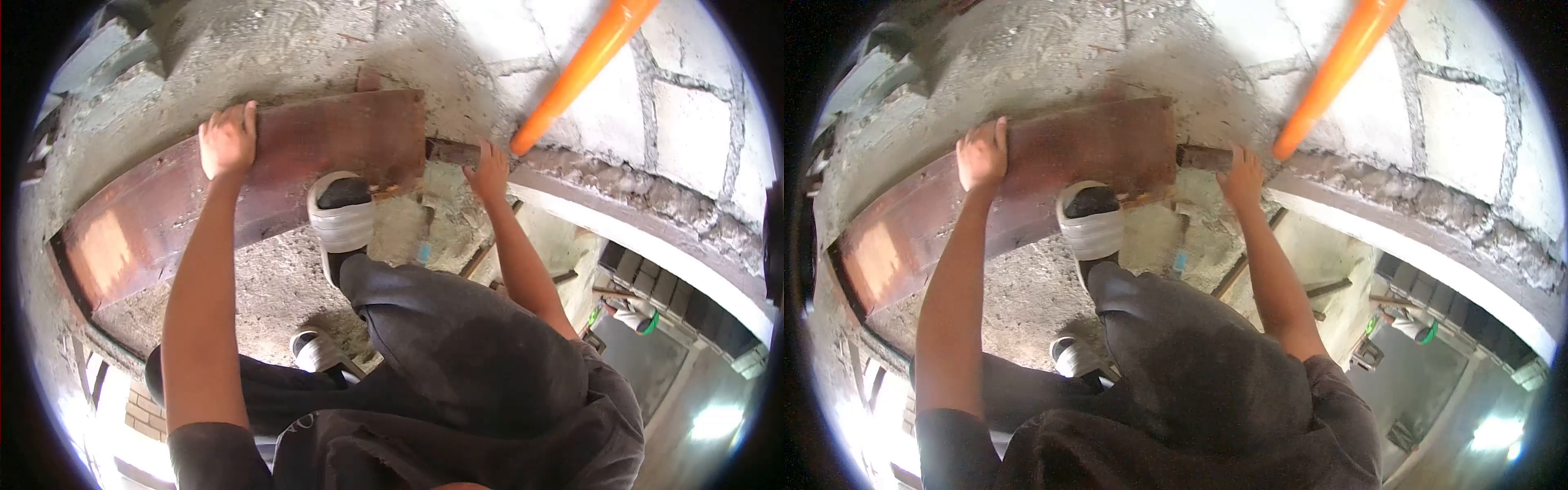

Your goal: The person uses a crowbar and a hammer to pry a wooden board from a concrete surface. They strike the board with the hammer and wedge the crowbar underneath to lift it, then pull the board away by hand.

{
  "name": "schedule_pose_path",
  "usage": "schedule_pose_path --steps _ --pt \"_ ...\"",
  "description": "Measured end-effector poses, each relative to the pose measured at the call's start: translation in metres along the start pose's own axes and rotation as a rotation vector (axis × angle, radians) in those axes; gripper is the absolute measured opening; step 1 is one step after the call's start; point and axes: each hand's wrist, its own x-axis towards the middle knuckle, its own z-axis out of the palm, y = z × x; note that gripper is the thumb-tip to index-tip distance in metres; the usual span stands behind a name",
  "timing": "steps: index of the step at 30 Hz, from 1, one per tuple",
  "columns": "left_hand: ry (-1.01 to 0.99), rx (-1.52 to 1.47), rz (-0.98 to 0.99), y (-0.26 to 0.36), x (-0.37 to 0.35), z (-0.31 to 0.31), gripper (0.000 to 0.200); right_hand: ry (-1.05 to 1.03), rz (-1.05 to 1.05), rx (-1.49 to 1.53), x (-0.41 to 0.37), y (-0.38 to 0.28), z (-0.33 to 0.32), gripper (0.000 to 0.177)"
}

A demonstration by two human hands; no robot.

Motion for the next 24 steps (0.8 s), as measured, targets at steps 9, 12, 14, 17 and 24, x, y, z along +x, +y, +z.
schedule_pose_path --steps 9,12,14,17,24 --pt "0.009 -0.075 -0.027 -0.002 -0.002 -0.007 0.039 -0.23 -0.155 -0.246 0.029 0.011 0.036 0.066" --pt "-0.006 -0.108 -0.03 -0.004 -0.002 -0.01 0.041 -0.25 -0.077 -0.072 0.054 0.014 0.005 0.064" --pt "-0.036 -0.105 -0.042 -0.002 0.0 -0.008 0.043 -0.082 -0.024 -0.174 0.069 -0.001 -0.024 0.06" --pt "-0.001 -0.06 -0.039 -0.006 -0.003 -0.004 0.045 -0.103 -0.222 0.025 0.113 -0.077 -0.078 0.058" --pt "0.085 -0.103 0.0 -0.007 -0.005 0.002 0.038 -0.252 -0.642 0.009 0.198 -0.281 -0.131 0.059"
